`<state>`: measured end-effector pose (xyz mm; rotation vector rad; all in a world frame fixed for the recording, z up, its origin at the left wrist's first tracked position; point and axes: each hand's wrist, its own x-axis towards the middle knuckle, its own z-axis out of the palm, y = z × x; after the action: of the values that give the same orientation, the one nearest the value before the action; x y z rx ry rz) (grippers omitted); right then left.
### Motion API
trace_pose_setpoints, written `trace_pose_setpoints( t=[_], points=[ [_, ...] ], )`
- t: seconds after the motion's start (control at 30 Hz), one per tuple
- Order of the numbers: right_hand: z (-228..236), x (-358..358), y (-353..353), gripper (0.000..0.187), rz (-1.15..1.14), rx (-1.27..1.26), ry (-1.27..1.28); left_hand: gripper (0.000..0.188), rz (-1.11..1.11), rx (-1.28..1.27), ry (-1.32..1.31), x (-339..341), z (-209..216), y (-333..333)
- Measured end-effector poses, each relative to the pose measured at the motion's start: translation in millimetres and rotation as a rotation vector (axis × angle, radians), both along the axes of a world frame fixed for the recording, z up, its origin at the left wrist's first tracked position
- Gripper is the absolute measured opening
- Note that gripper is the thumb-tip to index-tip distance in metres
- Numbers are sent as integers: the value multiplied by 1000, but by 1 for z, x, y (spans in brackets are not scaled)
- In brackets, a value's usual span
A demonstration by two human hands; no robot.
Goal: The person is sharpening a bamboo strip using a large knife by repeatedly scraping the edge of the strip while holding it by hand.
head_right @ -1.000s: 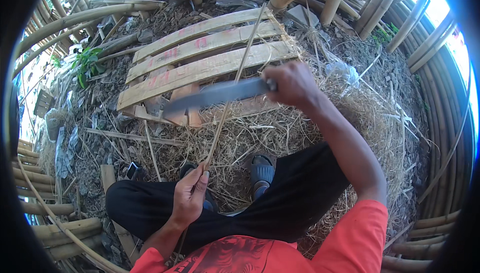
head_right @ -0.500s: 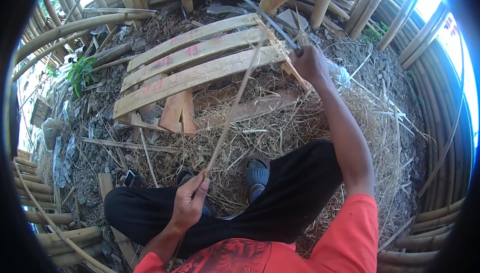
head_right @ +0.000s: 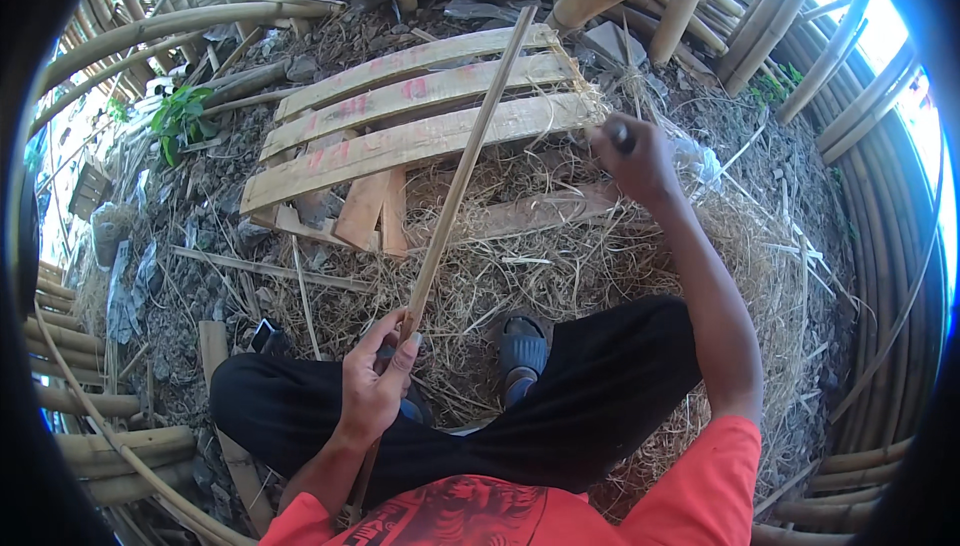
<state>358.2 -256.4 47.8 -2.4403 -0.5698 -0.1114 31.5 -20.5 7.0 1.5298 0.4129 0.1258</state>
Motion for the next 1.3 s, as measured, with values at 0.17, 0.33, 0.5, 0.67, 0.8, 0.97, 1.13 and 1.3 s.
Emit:
trace_pose_setpoints(
  t=[0.17, 0.33, 0.5, 0.67, 0.8, 0.97, 1.13, 1.3],
  points=[
    [3, -45, 39, 6, 654, -211, -348, 37, 22, -62, -2, 2, -3, 0],
    [0, -79, 70, 7, 788, -303, -312, 36, 22, 22, -22, 0, -8, 2],
    [-3, -63, 68, 11, 531, -301, -277, 37, 36, 227, -198, 0, -11, 3],
    [-3, -52, 62, 11, 487, -307, -298, 37, 66, 235, -146, -1, -4, 4],
    [-4, -33, 54, 8, 337, -303, -343, 39, 66, 252, -162, -5, -11, 5],
    [-7, -19, 50, 9, 293, -322, -376, 39, 45, 265, -171, -3, -13, 5],
    [-6, -4, 40, 9, 204, -325, -349, 39, 42, 241, -137, -1, -11, 2],
    [-7, 13, 29, 14, 24, -313, -177, 40, 13, 194, -62, 2, -6, 0]
  ],
)
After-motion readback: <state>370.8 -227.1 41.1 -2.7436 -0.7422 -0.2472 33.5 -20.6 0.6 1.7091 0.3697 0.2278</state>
